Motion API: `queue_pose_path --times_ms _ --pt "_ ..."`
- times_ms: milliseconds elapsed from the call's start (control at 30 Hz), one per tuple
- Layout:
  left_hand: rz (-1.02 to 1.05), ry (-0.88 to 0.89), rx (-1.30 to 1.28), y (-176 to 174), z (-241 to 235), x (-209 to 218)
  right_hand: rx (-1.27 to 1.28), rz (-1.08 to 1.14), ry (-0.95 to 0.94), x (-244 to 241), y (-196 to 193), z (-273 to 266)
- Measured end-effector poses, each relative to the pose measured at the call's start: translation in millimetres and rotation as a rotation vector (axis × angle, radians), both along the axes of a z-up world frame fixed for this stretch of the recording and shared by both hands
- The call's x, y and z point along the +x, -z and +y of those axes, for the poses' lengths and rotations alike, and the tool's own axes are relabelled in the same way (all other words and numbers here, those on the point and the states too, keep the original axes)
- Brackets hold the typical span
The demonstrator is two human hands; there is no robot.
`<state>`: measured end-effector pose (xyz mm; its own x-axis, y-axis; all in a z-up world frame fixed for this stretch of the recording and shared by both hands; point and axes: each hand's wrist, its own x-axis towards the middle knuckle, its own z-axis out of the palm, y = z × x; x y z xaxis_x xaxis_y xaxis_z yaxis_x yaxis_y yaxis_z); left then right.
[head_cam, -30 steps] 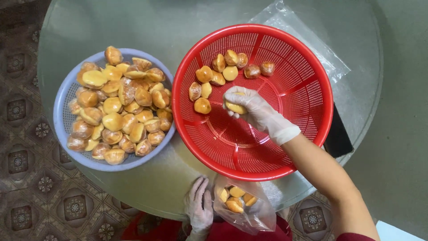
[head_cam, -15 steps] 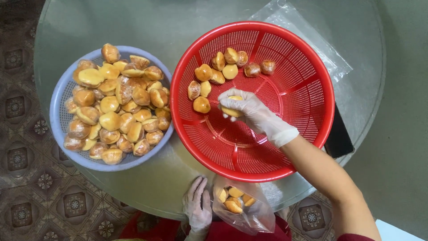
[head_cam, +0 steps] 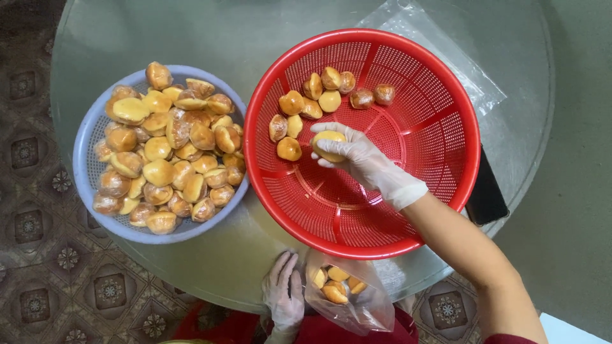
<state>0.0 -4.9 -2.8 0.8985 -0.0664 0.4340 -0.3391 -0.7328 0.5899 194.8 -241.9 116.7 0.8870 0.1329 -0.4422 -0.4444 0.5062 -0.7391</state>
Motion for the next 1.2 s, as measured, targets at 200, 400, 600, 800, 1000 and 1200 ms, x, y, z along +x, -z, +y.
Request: queue_pose_path --times_ms 200,400,600,800,1000,1200 --pt "0.033 0.018 0.001 1 1 0 0.007 0.037 -0.012 -1 -6 3" --pt "0.021 0.022 -0.006 -4 0 2 0.032 0.013 0.011 0 -3 1" --pt "-0.012 0.028 -0.004 -1 0 1 0.065 0.018 -0.018 0 1 2" --pt "0.009 0.024 -0.008 -1 0 1 0.065 0.018 -0.011 0 2 3" --pt "0.046 0.020 -0.013 0 1 -1 0.049 0.015 -0.027 0 7 4" --pt "0.030 0.046 -0.024 -1 2 0 0.012 0.024 -0.033 0 6 5"
